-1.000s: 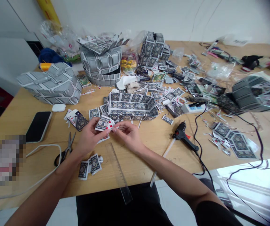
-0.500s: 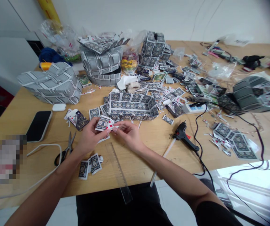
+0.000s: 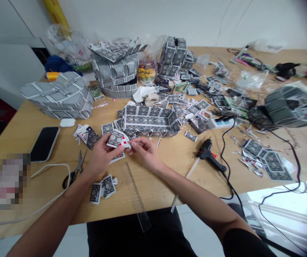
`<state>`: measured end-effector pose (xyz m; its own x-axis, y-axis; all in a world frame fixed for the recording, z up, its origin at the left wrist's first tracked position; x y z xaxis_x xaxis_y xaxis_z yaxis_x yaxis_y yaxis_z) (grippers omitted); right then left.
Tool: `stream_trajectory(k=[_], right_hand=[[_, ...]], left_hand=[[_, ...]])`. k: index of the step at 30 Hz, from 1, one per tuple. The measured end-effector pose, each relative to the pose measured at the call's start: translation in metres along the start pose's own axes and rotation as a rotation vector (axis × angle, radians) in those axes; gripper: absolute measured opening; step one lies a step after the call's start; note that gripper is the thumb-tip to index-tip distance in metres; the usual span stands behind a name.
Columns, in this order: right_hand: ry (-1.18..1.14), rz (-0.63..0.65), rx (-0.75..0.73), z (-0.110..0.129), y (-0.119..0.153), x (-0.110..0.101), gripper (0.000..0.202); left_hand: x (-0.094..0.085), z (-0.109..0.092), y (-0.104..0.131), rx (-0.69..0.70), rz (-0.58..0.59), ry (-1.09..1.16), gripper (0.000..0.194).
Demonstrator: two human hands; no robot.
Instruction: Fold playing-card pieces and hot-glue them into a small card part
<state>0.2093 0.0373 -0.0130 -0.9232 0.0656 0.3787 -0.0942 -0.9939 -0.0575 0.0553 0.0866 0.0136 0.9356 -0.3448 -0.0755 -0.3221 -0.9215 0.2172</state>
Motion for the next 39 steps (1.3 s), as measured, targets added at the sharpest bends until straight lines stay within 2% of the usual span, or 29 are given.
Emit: stream_trajectory(k=[5, 10, 13, 17, 24, 30, 33, 36, 39], right_hand=[[-0.035, -0.019, 0.034, -0.004, -0.001, -0.003, 0.052], [-0.025, -0.01, 0.111, -0.012, 0.002, -0.001, 0.052], [0.01, 0.06, 0.157, -0.013, 0.004, 0.007, 0.048], [0.101, 0.158, 0.188, -0.01, 0.008, 0.015, 0.043], [0.082, 0.192, 0.267, -0.016, 0.009, 0.017, 0.041], [0.077, 0.185, 0.281, -0.021, 0.01, 0.015, 0.048], [0.079, 0.15, 0.267, -0.018, 0.009, 0.012, 0.053], [0.081, 0.155, 0.264, -0.017, 0.009, 0.012, 0.057], [0.104, 0.182, 0.257, -0.016, 0.009, 0.013, 0.06]], left_hand=[[0.001, 0.002, 0.002, -0.03, 0.013, 0.032, 0.044], [0.0, 0.002, 0.0, -0.001, 0.012, 0.055, 0.042], [-0.003, -0.001, -0.003, 0.053, 0.001, 0.001, 0.036], [-0.009, -0.001, -0.005, 0.085, -0.018, -0.038, 0.039], [0.004, 0.001, -0.003, 0.034, 0.1, -0.024, 0.043], [0.007, 0.006, -0.003, -0.016, 0.132, -0.007, 0.043], [0.015, 0.007, -0.002, -0.024, 0.228, -0.077, 0.03], [0.024, 0.008, 0.0, -0.025, 0.338, -0.132, 0.039], [0.026, 0.007, 0.0, -0.015, 0.356, -0.139, 0.039]])
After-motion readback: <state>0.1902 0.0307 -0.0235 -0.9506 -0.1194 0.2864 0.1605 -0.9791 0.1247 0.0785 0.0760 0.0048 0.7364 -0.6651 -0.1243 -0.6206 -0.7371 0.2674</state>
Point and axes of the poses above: each hand's wrist, its own y-axis away from the middle knuckle, its own x-axis out of the palm, z = x × y, the point moved 10 cm from there along -y, towards the middle knuckle, and after that the axes turned 7 degrees about -x, right-handed, at the moved point
